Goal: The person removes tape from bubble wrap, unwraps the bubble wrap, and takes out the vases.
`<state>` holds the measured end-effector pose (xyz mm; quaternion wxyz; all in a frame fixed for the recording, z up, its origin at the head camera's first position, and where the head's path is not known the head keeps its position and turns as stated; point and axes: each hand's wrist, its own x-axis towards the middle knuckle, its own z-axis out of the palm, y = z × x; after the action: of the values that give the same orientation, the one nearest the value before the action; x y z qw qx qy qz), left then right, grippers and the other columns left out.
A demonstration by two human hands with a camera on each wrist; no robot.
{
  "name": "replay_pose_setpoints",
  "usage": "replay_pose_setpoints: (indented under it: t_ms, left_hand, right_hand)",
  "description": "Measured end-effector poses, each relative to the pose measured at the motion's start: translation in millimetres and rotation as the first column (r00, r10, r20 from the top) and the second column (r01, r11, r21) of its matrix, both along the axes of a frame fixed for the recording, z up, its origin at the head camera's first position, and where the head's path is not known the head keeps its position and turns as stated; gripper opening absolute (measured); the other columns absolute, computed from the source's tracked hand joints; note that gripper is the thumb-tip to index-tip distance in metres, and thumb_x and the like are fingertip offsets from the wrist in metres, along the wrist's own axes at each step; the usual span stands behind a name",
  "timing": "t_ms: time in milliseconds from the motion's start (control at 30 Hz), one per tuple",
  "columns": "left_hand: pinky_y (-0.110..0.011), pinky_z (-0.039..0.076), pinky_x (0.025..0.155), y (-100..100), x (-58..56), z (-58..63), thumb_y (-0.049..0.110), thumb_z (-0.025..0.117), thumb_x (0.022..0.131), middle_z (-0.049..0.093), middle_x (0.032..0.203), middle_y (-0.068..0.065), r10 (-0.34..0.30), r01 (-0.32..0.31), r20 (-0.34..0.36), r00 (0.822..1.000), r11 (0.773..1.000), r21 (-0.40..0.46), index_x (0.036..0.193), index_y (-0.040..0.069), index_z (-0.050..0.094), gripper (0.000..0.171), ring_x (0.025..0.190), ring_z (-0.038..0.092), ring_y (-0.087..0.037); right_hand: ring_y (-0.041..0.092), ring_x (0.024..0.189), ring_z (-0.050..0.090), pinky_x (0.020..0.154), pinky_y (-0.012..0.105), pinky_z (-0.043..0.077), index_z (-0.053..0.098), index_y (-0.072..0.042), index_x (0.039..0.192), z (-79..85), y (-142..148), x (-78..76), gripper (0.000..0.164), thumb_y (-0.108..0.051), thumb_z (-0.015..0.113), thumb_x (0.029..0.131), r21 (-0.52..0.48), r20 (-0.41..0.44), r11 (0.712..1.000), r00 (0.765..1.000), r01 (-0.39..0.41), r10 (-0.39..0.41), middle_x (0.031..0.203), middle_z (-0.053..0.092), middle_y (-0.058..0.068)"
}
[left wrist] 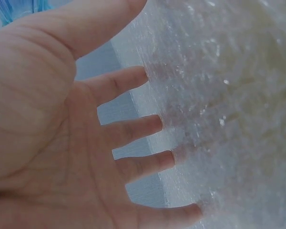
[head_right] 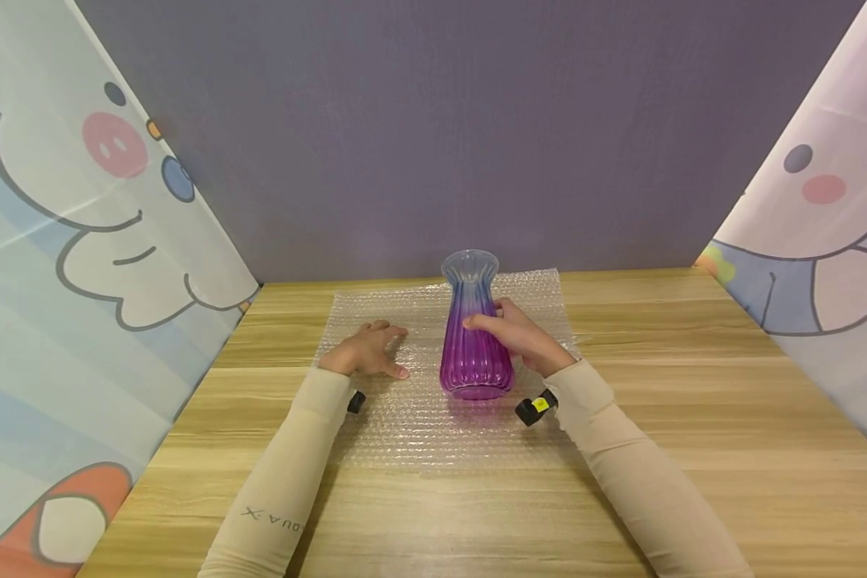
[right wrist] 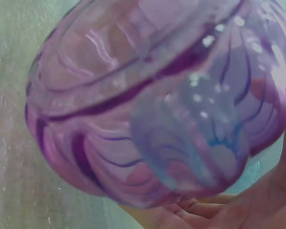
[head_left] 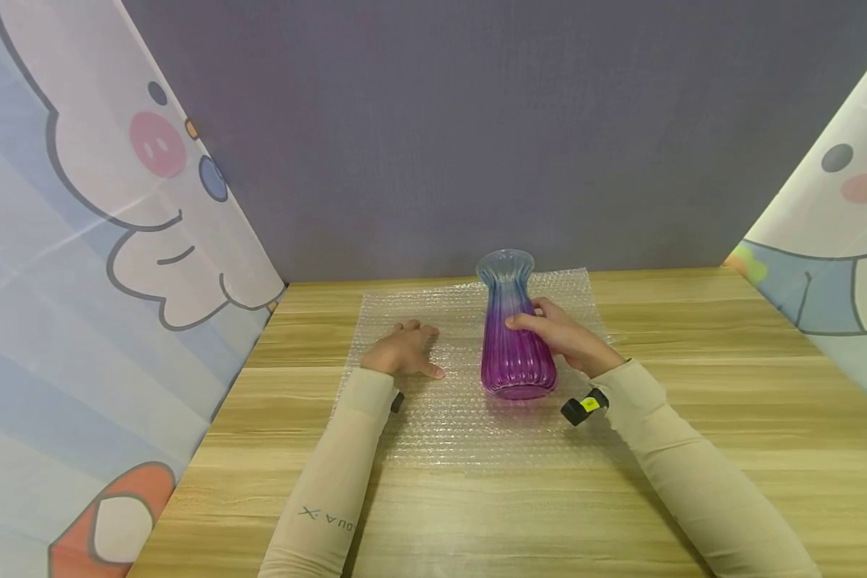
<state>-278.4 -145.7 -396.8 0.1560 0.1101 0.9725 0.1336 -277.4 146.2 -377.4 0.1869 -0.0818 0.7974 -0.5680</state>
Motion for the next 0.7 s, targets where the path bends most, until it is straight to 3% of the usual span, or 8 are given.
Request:
replay_pose_setpoints:
  t_ms: [700]
  left_hand:
    - [-0.073, 0.027, 0.117, 0.4, -1.2, -0.3, 0.05, 0.084, 0.078, 0.025, 0.169, -0.014, -0.011, 0.011, -0.003, 1.0, 1.0, 0.0, 0.159, 0.023, 0.037, 0.097, 0.155, 0.02, -0.049]
  right_hand:
    - [0.041, 0.125, 0.057, 0.103, 0.051, 0.053, 0.02, 0.006, 0.154, 5.4, 4.3, 0.5, 0.085, -0.027, 0.064, 0.089, -0.027, -0.026, 1.0, 1.0, 0.014, -0.015, 0.145, 0.046, 0.033]
